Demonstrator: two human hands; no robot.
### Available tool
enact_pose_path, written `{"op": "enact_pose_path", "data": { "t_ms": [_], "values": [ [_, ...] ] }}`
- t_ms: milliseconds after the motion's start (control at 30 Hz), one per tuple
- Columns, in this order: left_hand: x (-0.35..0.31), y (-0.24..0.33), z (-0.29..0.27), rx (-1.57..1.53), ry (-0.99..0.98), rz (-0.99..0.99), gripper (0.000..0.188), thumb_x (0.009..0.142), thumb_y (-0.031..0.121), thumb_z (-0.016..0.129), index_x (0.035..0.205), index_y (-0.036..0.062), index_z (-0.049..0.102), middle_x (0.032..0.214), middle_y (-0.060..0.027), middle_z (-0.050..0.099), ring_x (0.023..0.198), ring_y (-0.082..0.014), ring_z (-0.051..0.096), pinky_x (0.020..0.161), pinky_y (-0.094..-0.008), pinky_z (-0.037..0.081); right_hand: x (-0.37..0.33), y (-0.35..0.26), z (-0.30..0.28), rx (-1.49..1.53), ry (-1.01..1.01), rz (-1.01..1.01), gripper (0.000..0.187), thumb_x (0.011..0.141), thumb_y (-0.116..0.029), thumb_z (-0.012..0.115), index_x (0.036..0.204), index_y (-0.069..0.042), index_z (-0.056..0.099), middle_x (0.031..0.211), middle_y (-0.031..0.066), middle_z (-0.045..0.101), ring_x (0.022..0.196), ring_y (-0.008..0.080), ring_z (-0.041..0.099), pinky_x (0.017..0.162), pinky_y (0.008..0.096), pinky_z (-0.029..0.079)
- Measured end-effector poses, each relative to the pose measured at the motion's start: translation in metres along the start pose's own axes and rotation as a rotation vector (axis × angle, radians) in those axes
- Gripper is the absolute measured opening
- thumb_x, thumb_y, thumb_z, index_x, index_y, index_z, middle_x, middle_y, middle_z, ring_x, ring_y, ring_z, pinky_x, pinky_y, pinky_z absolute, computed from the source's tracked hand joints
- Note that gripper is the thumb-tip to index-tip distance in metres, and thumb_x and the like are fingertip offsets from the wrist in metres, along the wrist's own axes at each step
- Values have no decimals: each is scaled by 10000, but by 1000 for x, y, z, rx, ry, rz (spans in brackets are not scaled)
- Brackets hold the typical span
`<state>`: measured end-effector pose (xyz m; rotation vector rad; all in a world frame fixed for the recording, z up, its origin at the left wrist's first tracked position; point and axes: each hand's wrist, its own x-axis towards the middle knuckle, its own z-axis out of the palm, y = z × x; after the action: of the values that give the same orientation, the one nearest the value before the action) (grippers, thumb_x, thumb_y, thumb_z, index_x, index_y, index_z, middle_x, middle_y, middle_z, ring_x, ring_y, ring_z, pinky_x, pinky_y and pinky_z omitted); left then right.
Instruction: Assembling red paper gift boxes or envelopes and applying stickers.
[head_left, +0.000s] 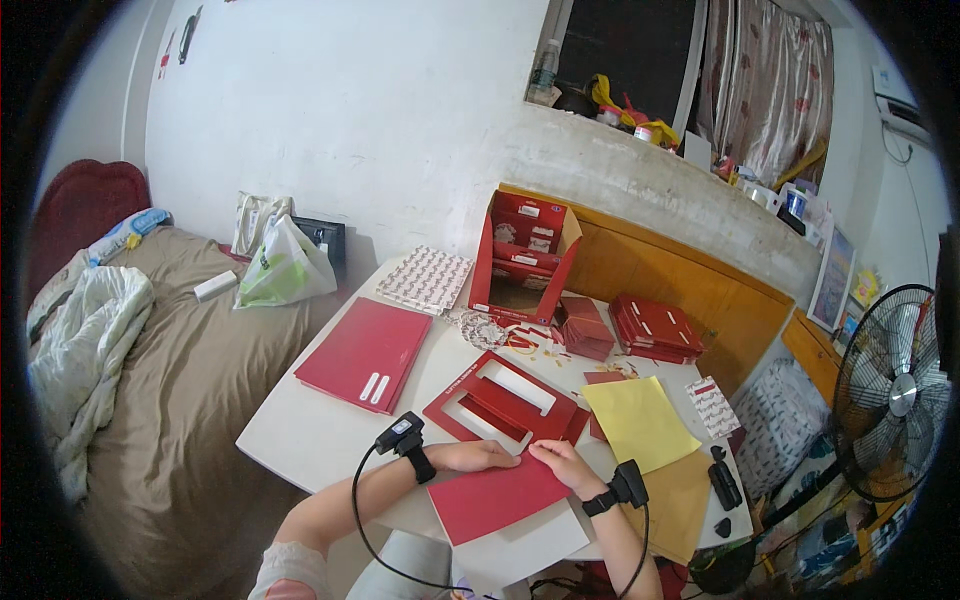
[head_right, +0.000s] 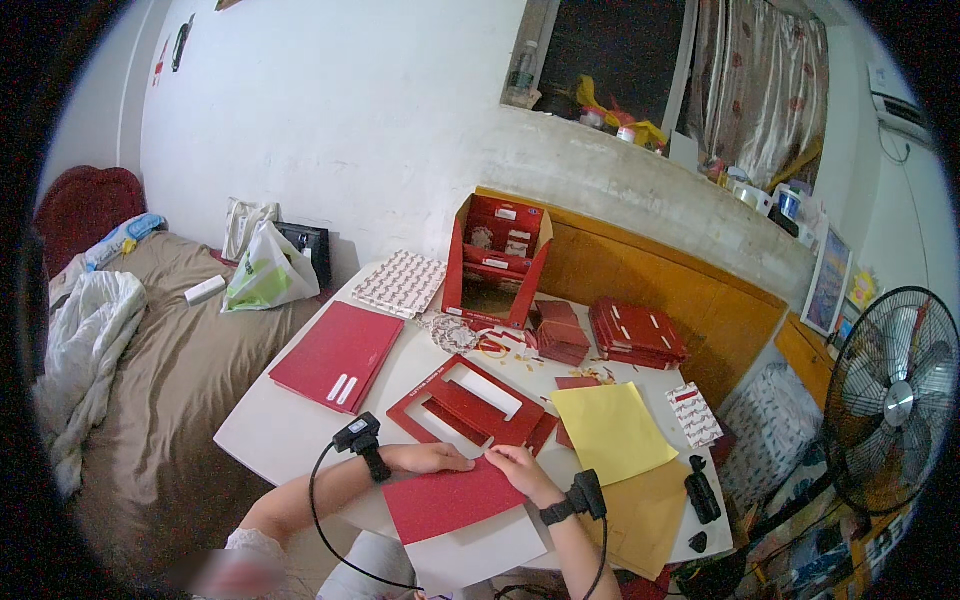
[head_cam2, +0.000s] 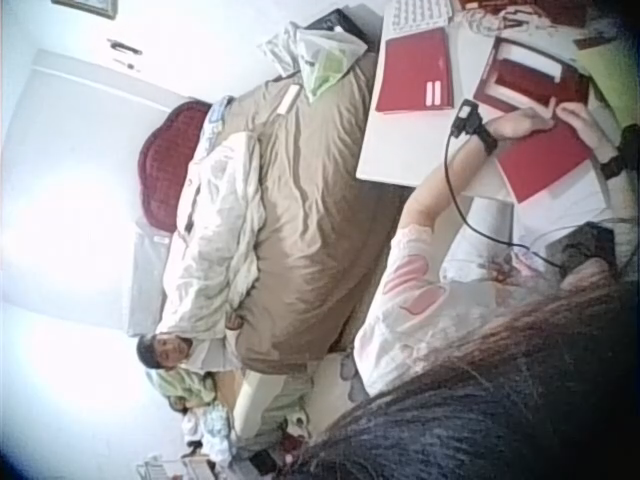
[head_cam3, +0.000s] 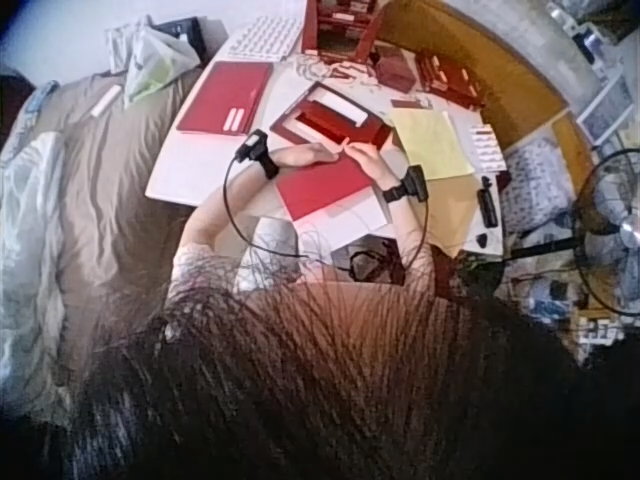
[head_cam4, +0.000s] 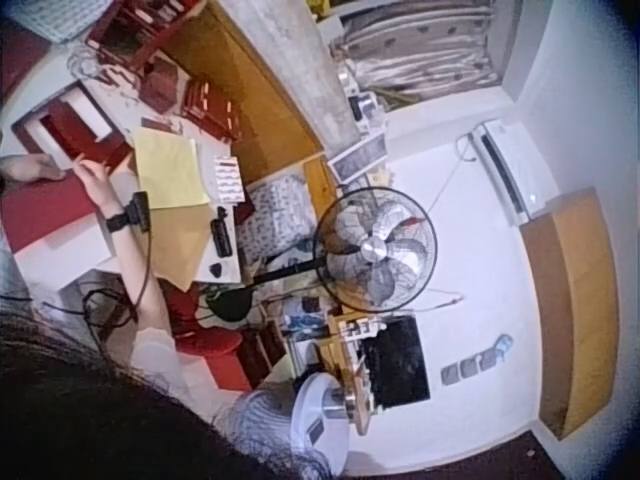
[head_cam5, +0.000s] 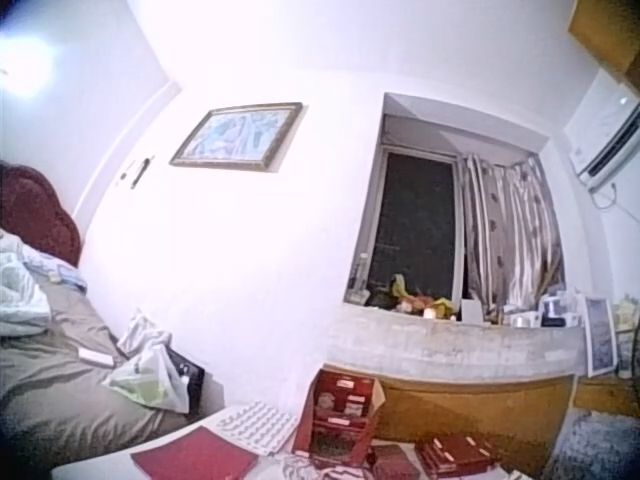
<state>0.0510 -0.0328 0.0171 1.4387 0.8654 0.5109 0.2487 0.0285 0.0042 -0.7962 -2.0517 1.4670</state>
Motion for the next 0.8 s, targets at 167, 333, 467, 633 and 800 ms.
{"op": "enact_pose_path", "data": {
  "t_ms": [167, 333, 467, 633, 800],
  "values": [
    [-5, 7, 3, 22, 18, 2, 388, 896, 316, 385, 1001, -15, 557, 850, -6, 589, 723, -54, 516, 668, -206, 426, -1, 0, 1, 44, 6, -1, 246, 838, -233, 499, 825, -3, 585, 737, -30, 554, 700, 43, 478, 629, 190, 381],
    [-2, 2, 2, 80, 27, 21, 421, 896, 323, 370, 1022, -37, 549, 893, -42, 593, 764, -77, 536, 693, -214, 431, 0, 2, 0, 43, -14, 14, 209, 839, -209, 495, 833, -19, 582, 761, -39, 564, 714, 30, 493, 643, 175, 388],
    [-4, 6, 2, 55, -19, -14, 419, 894, 323, 372, 1006, -36, 556, 877, -36, 594, 742, -69, 534, 672, -206, 432, 0, 4, -2, 50, -29, -6, 214, 841, -211, 492, 850, -17, 581, 776, -33, 570, 722, 33, 499, 647, 176, 392],
    [-5, 7, 4, 23, 0, 2, 411, 893, 324, 377, 972, -30, 571, 834, -22, 594, 703, -57, 531, 633, -200, 431, 0, 5, -2, 42, -27, -10, 210, 834, -206, 498, 840, -14, 583, 770, -32, 569, 724, 38, 499, 647, 178, 390],
    [-4, 4, 2, 13, -2, 2, 402, 894, 319, 380, 950, -26, 578, 809, -13, 590, 685, -53, 527, 617, -192, 428, -1, -1, 0, 49, -22, -4, 206, 827, -199, 503, 827, -10, 585, 763, -31, 569, 722, 41, 496, 646, 180, 388]
  ]
}}
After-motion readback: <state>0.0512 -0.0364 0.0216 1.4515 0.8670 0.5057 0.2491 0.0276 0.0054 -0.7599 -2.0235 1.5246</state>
